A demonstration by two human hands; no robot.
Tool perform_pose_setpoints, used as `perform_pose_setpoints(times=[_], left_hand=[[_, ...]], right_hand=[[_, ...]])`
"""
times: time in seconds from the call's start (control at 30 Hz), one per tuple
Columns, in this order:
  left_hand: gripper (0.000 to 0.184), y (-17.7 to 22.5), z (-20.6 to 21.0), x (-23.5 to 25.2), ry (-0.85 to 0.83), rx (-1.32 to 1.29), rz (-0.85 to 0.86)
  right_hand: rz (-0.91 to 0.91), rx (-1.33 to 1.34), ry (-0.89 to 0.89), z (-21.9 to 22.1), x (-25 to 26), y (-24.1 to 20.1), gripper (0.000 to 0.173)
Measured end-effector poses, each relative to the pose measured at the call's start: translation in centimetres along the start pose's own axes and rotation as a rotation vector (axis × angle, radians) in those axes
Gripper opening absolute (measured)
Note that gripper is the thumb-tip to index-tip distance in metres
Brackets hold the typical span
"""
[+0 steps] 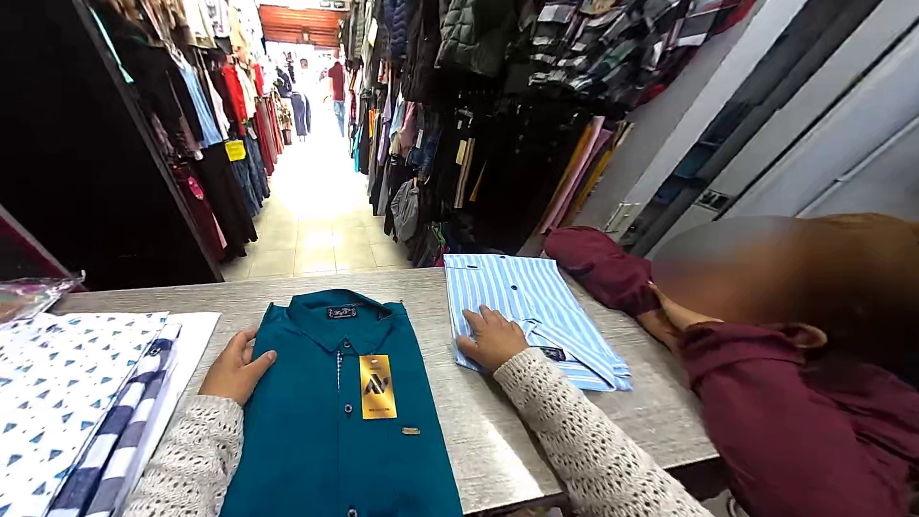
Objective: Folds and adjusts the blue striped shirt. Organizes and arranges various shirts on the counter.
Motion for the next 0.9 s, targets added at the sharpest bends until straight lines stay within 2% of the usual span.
perform_pose_setpoints(times=[0.1, 0.2, 0.27, 0.33, 0.37, 0.4, 0.43, 0.5, 0.53, 0.6, 0.73, 0.83, 0.9], left_hand=[[0.052, 0.1, 0.1, 0.1, -0.003, -0.029, -0.022], [0.056, 0.5, 0.3, 0.2, 0.076, 0.044, 0.013], [0.06, 1.1, 0.1, 0.8, 0.12, 0.284, 0.216], [0.05, 1.7, 1.2, 1.9, 0.091, 0.508, 0.544], [0.045, 2.0, 2.4, 2.4, 0.046, 0.582, 0.647], [0.047, 2.5, 3.8, 2.5, -0.021, 0.643, 0.666], [0.056, 2.7, 5.1, 2.4, -0.119, 0.705, 0.583], [0.078, 2.2, 6.0, 2.6, -0.285, 0.801, 0.295], [0.085, 1.7, 5.4, 3.1, -0.295, 0.818, 0.198], [0.085, 0.4, 3.5, 4.7, -0.241, 0.826, 0.115], [0.07, -1.6, 1.4, 7.8, -0.127, 0.828, 0.093], [0.057, -2.1, 1.0, 9.0, -0.098, 0.718, 0.219], [0.044, -2.0, 1.3, 9.4, -0.076, 0.546, 0.341]], right_hand=[[0.027, -0.003, 0.011, -1.5, -0.2, 0.3, 0.059], [-0.197, 0.088, 0.165, -1.5, -1.1, -2.9, 0.046], [-0.453, 0.171, 0.187, -0.6, -2.8, -6.9, 0.044], [-0.662, 0.26, 0.211, 0.5, -4.7, -10.6, 0.045], [-0.706, 0.282, 0.214, 0.9, -5.2, -12.1, 0.047], [-0.71, 0.284, 0.2, 1.2, -5.2, -13.2, 0.051], [-0.67, 0.252, 0.153, 1.7, -4.6, -14.0, 0.058], [-0.531, 0.148, -0.011, 2.9, -2.5, -14.3, 0.072], [-0.489, 0.138, -0.042, 3.3, -1.6, -14.3, 0.077], [-0.453, 0.155, -0.056, 3.2, -0.7, -14.1, 0.079], [-0.336, 0.22, 0.071, 2.9, 1.2, -12.1, 0.073], [-0.28, 0.212, 0.079, 2.5, 2.6, -10.7, 0.074], [-0.379, 0.309, 0.105, 2.0, 2.8, -10.9, 0.055]])
Point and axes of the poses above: each hand's wrist, its own x-axis towards the middle knuckle, its own z-axis out of the palm, y = z × x, the point moved 6 cm from there along x, towards the middle knuckle, and after that the axes turned 11 degrees about z, right-handed, at the moved point
